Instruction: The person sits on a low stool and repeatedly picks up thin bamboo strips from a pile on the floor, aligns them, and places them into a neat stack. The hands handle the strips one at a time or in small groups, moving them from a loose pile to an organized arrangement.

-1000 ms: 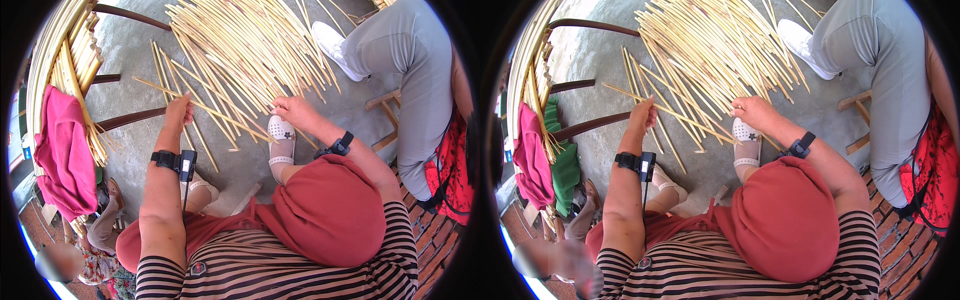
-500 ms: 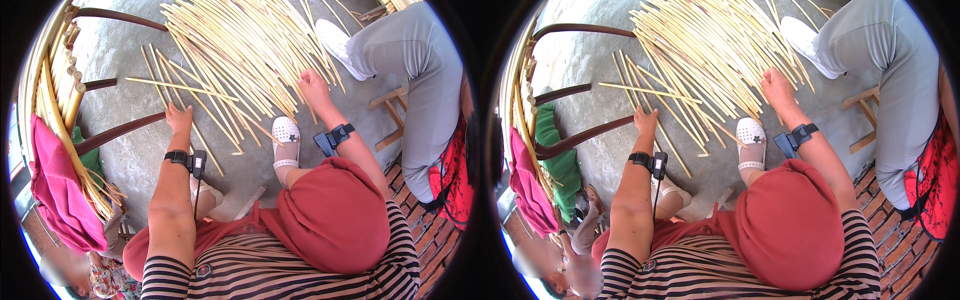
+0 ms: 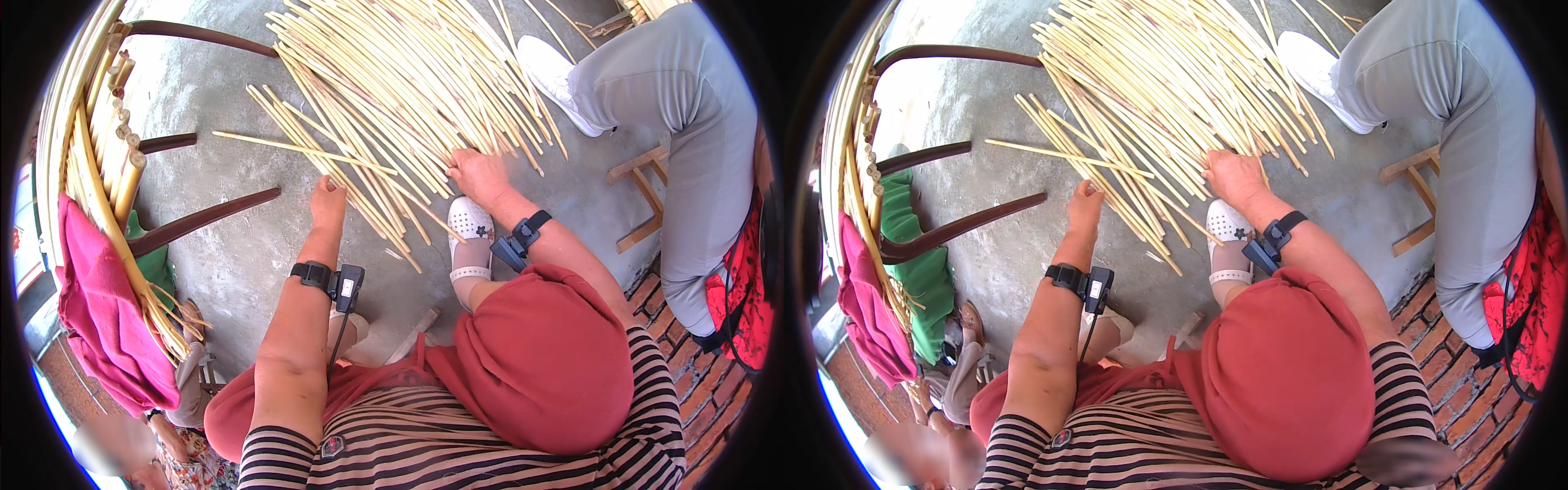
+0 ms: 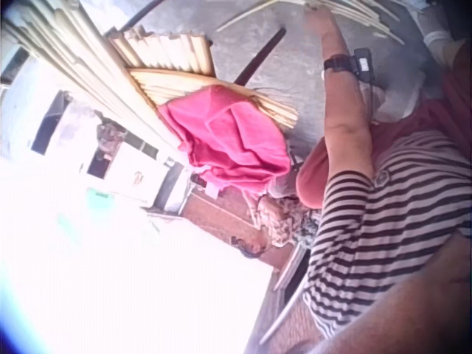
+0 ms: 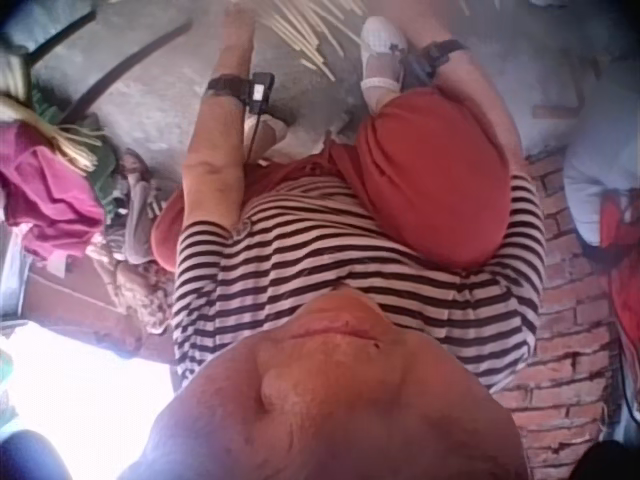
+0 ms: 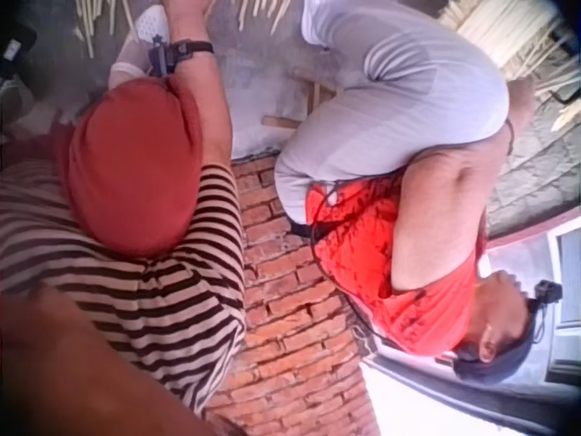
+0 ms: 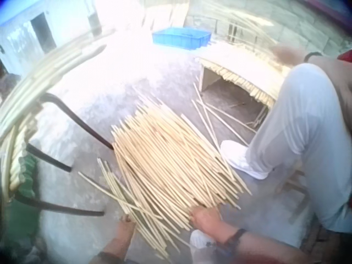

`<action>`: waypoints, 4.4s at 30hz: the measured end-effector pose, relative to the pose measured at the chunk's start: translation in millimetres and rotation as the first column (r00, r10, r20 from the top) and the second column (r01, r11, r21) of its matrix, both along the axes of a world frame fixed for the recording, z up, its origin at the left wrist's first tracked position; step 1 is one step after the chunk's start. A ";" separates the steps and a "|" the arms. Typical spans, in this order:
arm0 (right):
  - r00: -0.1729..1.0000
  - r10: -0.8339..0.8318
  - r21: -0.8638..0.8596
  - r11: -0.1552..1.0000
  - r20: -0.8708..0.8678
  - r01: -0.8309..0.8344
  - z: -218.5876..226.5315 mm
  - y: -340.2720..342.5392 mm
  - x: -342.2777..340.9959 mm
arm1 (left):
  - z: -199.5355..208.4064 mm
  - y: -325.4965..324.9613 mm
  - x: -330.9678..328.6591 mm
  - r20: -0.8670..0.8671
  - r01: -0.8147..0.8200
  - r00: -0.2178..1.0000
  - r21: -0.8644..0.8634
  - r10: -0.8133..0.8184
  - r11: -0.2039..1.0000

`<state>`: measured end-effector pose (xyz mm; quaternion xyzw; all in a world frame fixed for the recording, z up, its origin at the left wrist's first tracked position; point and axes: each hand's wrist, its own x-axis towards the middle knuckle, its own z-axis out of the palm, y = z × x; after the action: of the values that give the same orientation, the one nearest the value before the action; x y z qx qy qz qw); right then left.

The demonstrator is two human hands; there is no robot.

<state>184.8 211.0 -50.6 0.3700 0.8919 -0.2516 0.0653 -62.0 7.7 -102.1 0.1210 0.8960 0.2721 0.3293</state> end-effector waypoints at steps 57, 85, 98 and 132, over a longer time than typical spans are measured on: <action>0.971 -0.228 0.005 0.974 0.066 0.228 -8.0 66.6 16.5 | 70.4 -1.1 106.9 0.828 -0.482 0.543 0.172 0.139 0.859; 0.971 0.238 -0.174 0.957 0.000 -0.234 18.2 -7.2 -33.5 | 68.5 4.8 105.0 0.795 -0.533 0.573 0.177 0.199 0.827; 0.949 -0.065 0.074 0.993 -0.309 0.092 11.8 48.6 -81.3 | 56.2 -2.5 62.5 0.512 -0.622 0.733 0.240 0.448 0.745; 0.936 0.261 0.032 0.965 -0.237 -0.261 24.4 -17.1 -27.9 | 47.3 42.7 46.5 0.575 -0.554 0.742 0.237 0.345 0.798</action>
<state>156.9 193.9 -26.2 0.2153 0.9344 -0.2835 -0.0099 -15.5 50.4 -54.7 -0.1156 0.7058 0.5408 0.4428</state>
